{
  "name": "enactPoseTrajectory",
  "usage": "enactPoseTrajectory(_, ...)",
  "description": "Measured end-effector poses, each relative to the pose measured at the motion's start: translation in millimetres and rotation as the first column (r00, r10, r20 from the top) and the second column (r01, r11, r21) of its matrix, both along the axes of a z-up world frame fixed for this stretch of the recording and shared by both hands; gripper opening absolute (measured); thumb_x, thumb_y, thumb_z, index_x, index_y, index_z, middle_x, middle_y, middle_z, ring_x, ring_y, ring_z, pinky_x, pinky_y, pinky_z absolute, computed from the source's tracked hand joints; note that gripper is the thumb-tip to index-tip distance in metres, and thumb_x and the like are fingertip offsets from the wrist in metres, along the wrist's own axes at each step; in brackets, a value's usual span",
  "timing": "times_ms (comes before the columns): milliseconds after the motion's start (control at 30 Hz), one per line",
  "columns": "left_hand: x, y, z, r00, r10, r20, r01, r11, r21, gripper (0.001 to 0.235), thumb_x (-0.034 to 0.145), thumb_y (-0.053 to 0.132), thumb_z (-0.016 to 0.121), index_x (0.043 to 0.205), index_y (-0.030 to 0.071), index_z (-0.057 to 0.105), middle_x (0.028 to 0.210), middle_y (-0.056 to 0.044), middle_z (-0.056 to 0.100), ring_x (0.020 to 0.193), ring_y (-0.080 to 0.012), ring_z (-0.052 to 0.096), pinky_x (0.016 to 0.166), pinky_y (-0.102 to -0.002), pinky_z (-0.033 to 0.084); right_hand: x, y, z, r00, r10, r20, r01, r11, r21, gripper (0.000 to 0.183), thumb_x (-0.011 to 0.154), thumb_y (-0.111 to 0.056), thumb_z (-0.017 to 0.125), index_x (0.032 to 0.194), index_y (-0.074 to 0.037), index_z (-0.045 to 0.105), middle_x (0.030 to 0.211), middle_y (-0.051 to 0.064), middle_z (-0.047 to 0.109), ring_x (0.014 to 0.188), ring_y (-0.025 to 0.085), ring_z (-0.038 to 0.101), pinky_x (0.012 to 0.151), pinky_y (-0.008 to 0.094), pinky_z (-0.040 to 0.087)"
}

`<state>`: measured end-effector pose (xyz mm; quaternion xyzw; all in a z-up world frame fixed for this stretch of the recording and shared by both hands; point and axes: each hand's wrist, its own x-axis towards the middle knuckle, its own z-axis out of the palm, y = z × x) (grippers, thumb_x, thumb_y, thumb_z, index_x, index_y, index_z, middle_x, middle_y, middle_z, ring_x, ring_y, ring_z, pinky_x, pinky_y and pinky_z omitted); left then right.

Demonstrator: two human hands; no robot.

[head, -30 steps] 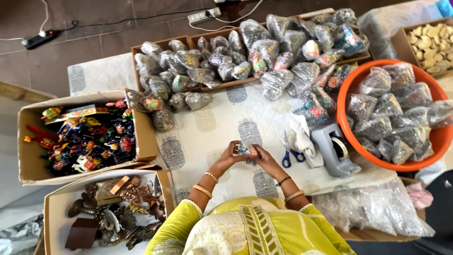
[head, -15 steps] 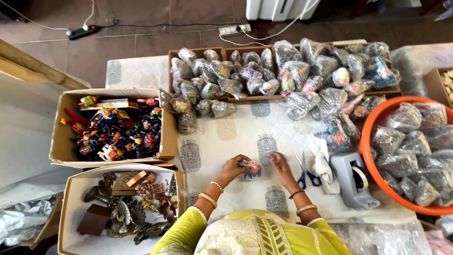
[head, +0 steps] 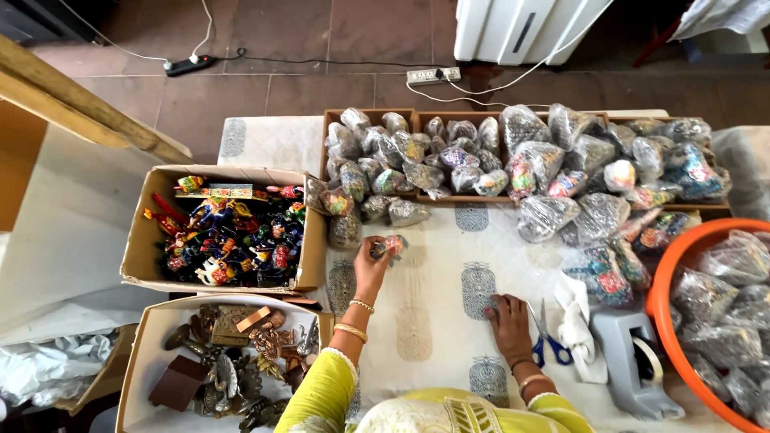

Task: The person wraps decorative items in plastic and secures them with tape before placing them into a box.

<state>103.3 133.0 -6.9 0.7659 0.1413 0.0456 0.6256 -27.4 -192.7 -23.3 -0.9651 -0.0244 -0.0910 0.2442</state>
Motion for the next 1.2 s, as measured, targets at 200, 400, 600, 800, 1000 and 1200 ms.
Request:
enactPoseTrajectory(200,18.3,-1.3,-15.9,0.982,0.142,0.126,-0.133,0.988,-0.076,0.029,0.086,0.009,0.080,0.108,0.003,0.063,0.100,-0.003,0.069,0.085,-0.0107,0.065,0.074,-0.028,0.053,2.3,-1.6,-5.0,1.000,-0.011,-0.024,0.011,1.000,-0.014,0.032,0.095,-0.028,0.061,0.121,-0.009,0.064,0.115,0.014,0.058,0.106,0.035,0.053,0.098,0.047,0.045)
enactPoseTrajectory(400,25.2,-10.7,-40.6,0.969,0.245,0.041,-0.248,0.961,0.125,0.034,0.088,0.016,0.078,0.118,0.009,0.063,0.109,-0.005,0.071,0.091,-0.0159,0.071,0.078,-0.031,0.061,2.6,-3.0,-8.1,0.999,-0.014,-0.045,0.012,0.999,-0.040,0.032,0.097,-0.031,0.059,0.121,-0.009,0.064,0.115,0.014,0.058,0.108,0.035,0.053,0.099,0.047,0.046)
enactPoseTrajectory(600,17.0,-10.9,13.3,0.979,0.169,0.111,-0.202,0.804,0.560,0.042,0.089,0.022,0.078,0.124,0.009,0.061,0.113,-0.016,0.069,0.102,-0.0335,0.066,0.080,-0.045,0.057,2.1,-6.4,-18.2,0.998,-0.021,-0.058,0.018,0.998,-0.052,0.032,0.097,-0.030,0.060,0.120,-0.009,0.065,0.117,0.015,0.058,0.109,0.035,0.054,0.100,0.047,0.046)
enactPoseTrajectory(800,25.1,5.2,1.3,1.000,-0.011,-0.006,0.011,0.611,0.792,0.041,0.090,0.026,0.073,0.126,0.012,0.059,0.115,-0.010,0.069,0.094,-0.0313,0.071,0.072,-0.043,0.060,3.7,-6.5,-16.9,0.997,-0.026,-0.070,0.023,0.999,-0.044,0.033,0.095,-0.029,0.061,0.122,-0.008,0.064,0.117,0.014,0.058,0.109,0.035,0.054,0.099,0.047,0.046)
enactPoseTrajectory(1000,35.1,14.1,1.6,0.995,-0.097,-0.028,0.078,0.572,0.816,0.037,0.091,0.021,0.069,0.126,0.015,0.058,0.112,-0.009,0.068,0.079,-0.0333,0.072,0.062,-0.045,0.059,3.1,-4.3,-14.7,0.998,-0.036,-0.059,0.034,0.999,-0.037,0.032,0.095,-0.029,0.062,0.121,-0.010,0.065,0.116,0.013,0.058,0.109,0.034,0.054,0.099,0.046,0.046)
enactPoseTrajectory(1200,31.9,14.6,8.1,0.994,-0.099,-0.046,0.094,0.557,0.825,0.040,0.093,0.022,0.069,0.129,0.015,0.055,0.124,-0.009,0.062,0.077,-0.0344,0.071,0.061,-0.045,0.059,2.3,-5.0,-14.6,0.997,-0.040,-0.065,0.038,0.999,-0.036,0.032,0.094,-0.028,0.061,0.121,-0.010,0.065,0.117,0.013,0.059,0.108,0.034,0.054,0.099,0.046,0.046)
